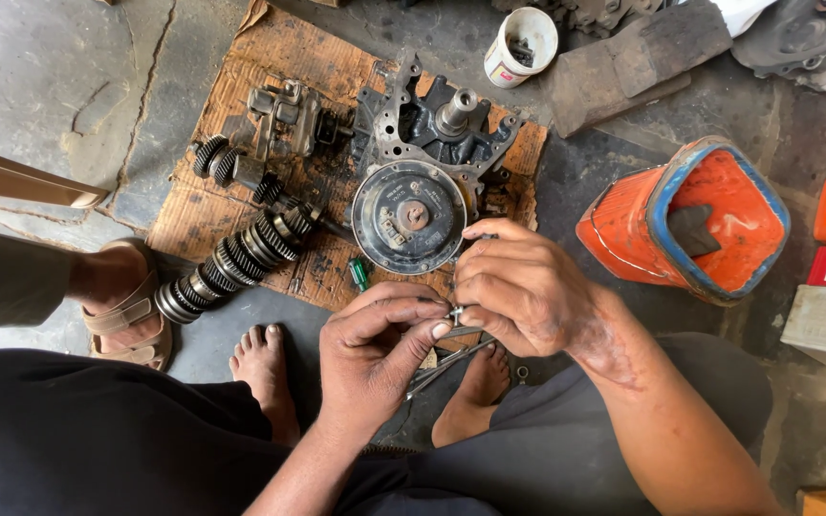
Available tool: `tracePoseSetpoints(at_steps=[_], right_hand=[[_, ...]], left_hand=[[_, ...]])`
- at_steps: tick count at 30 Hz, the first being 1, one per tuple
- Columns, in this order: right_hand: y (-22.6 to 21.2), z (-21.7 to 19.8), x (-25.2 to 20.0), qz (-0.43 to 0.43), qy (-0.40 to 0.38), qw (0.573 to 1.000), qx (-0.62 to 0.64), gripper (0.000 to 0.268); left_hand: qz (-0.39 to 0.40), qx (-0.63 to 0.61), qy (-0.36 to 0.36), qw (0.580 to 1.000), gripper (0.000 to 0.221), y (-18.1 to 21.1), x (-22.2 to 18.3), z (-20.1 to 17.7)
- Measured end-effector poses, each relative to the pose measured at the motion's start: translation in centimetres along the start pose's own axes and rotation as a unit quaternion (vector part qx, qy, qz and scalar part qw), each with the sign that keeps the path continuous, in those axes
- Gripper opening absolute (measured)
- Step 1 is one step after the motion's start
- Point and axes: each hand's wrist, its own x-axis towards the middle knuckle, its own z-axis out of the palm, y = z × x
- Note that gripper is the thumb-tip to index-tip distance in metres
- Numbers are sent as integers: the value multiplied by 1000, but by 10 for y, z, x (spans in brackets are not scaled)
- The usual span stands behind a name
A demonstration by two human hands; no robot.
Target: The person disassembles a vehicle horn using a T-handle wrench and their hands, removing small fasteners and internal components. They pick up small pieces from the floor, place them into the horn, and then turn the horn over to show the front grille.
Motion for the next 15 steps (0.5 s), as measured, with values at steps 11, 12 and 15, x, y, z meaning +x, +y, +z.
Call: tracePoseSetpoints(at_steps=[11, 12, 15], right_hand=[[-1, 0, 3, -3, 2, 999, 41, 21], [-2, -1, 5, -6, 4, 999, 44, 24], [-3, 0, 3, 4, 29, 997, 75, 26]], left_hand=[[26, 25, 5, 999, 14, 0, -2, -1], [29, 38, 9, 999, 13, 0, -2, -1], [13, 17, 14, 1000, 14, 3, -1, -1]])
